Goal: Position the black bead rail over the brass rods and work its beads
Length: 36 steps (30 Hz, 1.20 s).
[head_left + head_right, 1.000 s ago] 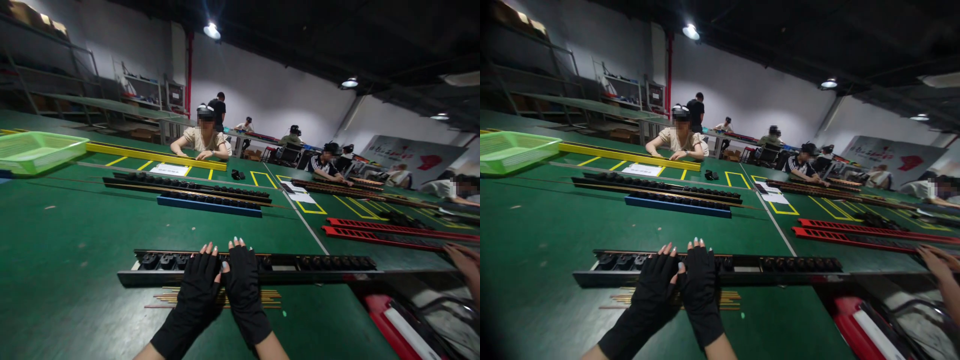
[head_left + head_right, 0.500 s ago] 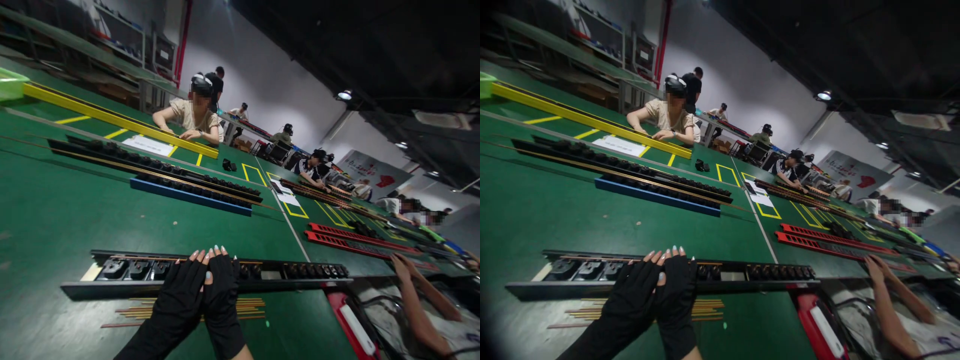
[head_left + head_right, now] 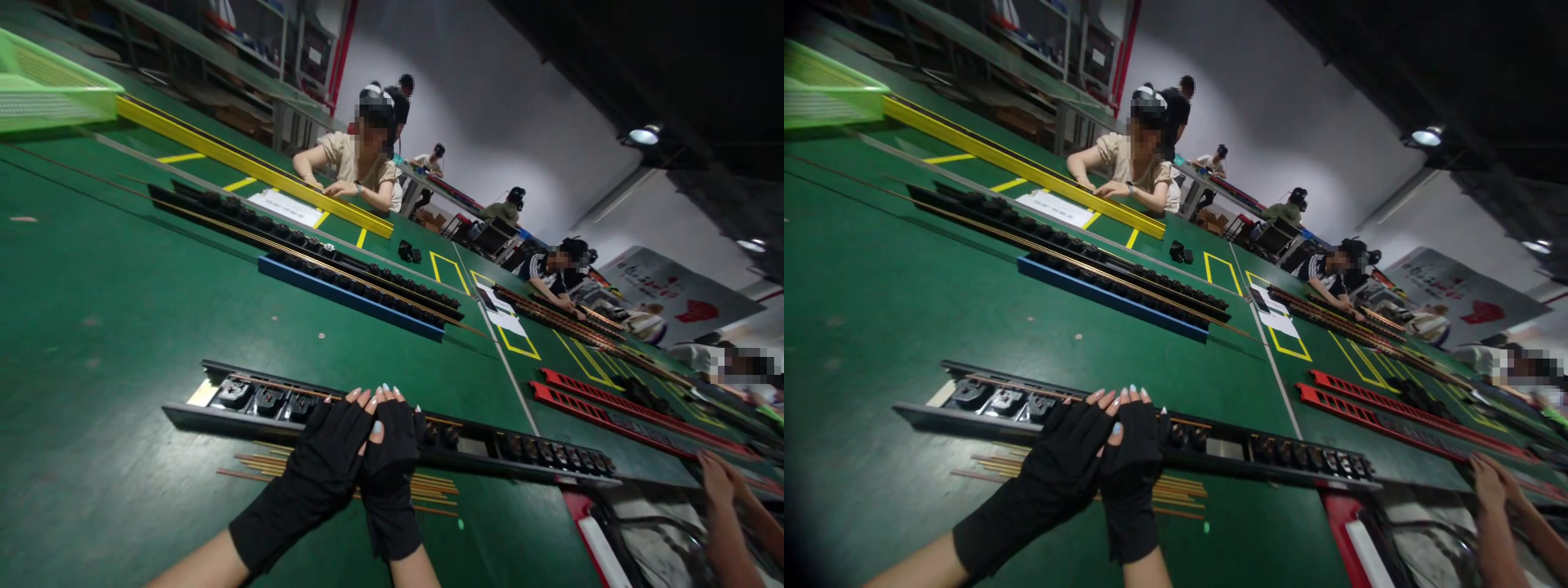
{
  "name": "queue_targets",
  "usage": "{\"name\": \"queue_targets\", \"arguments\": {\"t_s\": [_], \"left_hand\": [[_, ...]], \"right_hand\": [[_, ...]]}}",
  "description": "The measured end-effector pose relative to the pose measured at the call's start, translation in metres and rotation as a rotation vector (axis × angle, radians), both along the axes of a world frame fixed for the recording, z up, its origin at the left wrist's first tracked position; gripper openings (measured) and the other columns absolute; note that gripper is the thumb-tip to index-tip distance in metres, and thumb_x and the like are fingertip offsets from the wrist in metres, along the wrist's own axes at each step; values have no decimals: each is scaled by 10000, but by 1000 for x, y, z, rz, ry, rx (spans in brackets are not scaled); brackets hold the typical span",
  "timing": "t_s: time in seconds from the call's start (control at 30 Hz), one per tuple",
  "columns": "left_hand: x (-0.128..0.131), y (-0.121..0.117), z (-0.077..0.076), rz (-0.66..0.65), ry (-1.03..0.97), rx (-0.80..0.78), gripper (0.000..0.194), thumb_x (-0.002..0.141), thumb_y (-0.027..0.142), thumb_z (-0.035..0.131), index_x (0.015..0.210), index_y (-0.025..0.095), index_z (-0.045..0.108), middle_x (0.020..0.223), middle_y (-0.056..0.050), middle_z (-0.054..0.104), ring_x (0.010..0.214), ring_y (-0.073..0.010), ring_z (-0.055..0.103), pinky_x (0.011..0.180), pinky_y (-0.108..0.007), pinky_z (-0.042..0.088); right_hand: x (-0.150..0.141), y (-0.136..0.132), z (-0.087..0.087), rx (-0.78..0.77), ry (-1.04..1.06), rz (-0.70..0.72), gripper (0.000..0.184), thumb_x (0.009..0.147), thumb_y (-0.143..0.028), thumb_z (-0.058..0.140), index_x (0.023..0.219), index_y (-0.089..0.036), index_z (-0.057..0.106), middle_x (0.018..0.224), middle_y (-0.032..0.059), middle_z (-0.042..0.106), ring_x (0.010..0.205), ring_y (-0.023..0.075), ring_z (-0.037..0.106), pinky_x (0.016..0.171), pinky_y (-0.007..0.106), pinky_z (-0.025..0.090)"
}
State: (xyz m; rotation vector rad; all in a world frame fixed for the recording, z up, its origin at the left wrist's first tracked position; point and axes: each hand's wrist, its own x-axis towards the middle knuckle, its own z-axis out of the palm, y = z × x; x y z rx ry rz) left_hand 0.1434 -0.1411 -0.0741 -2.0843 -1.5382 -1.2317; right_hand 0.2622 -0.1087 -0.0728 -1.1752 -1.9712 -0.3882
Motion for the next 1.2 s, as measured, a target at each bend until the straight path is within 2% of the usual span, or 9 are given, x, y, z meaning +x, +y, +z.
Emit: {"name": "queue_targets", "arguments": {"t_s": [0.2, 0.33, 0.47, 0.57, 0.67, 0.8, 0.9, 1.07, 1.2], "left_hand": [[-2, -3, 8, 8, 85, 33, 430, 903, 157, 441, 1312, 77, 548, 1323, -130, 617, 1292, -246, 493, 1174, -426, 204], [-17, 2, 29, -56, 138, 15, 363, 902, 184, 404, 1195, 124, 612, 1155, -123, 687, 1124, -253, 591, 1136, -520, 259], [-42, 27, 57, -100, 246, -263, 253, 918, 237, 427, 937, 157, 665, 892, -102, 704, 836, -228, 642, 901, -448, 476], [-54, 49, 67, -76, 210, -459, 357, 973, 286, 351, 841, 158, 656, 775, -87, 689, 713, -193, 638, 731, -341, 498], [-56, 58, 66, -98, 263, -510, 400, 995, 298, 321, 882, 136, 670, 782, -108, 700, 690, -178, 651, 690, -299, 486], [-54, 53, 63, -99, 468, -519, 472, 1007, 265, 255, 886, 113, 684, 689, -134, 675, 640, -223, 661, 621, -317, 486], [-53, 49, 65, -88, 489, -516, 458, 998, 226, 253, 898, 108, 684, 690, -143, 673, 627, -242, 661, 605, -335, 492], [-53, 48, 63, -56, 463, -446, 398, 983, 190, 306, 865, 113, 678, 670, -120, 657, 602, -218, 644, 604, -309, 471], [-53, 49, 63, -39, 489, -450, 352, 978, 207, 356, 810, 134, 656, 676, -102, 661, 609, -222, 642, 570, -295, 430]], "right_hand": [[0, 2, -3, -2, 22, 5, 396, 931, -154, 340, 1153, -160, 668, 1150, 87, 709, 1126, 221, 638, 1043, 447, 420], [-1, 0, -1, -29, 25, -9, 409, 943, -165, 338, 1179, -162, 672, 1175, 89, 707, 1153, 223, 632, 1042, 450, 434], [3, -1, 2, -20, 6, -7, 421, 946, -172, 354, 1252, -165, 643, 1225, 96, 689, 1195, 215, 614, 1056, 440, 429], [8, 0, 2, 37, -56, 10, 447, 923, -165, 401, 1321, -204, 600, 1251, 91, 678, 1227, 195, 594, 1060, 408, 406], [8, 1, 2, 44, -50, 12, 464, 915, -159, 405, 1339, -220, 584, 1257, 87, 675, 1236, 195, 587, 1057, 418, 405], [5, 0, 1, -24, 36, 30, 445, 922, -159, 387, 1313, -199, 596, 1255, 83, 675, 1227, 234, 594, 1056, 503, 423], [4, -2, 2, -63, 39, 34, 431, 931, -160, 390, 1310, -209, 589, 1277, 70, 661, 1244, 228, 580, 1071, 497, 415], [2, -12, 10, -125, -68, -27, 517, 942, -153, 370, 1452, -198, 443, 1415, 83, 555, 1390, 233, 429, 1139, 519, 339], [-8, -18, 13, -138, -157, 14, 581, 959, -284, 417, 1519, -154, 331, 1481, 127, 475, 1442, 261, 342, 1134, 499, 355]]}}
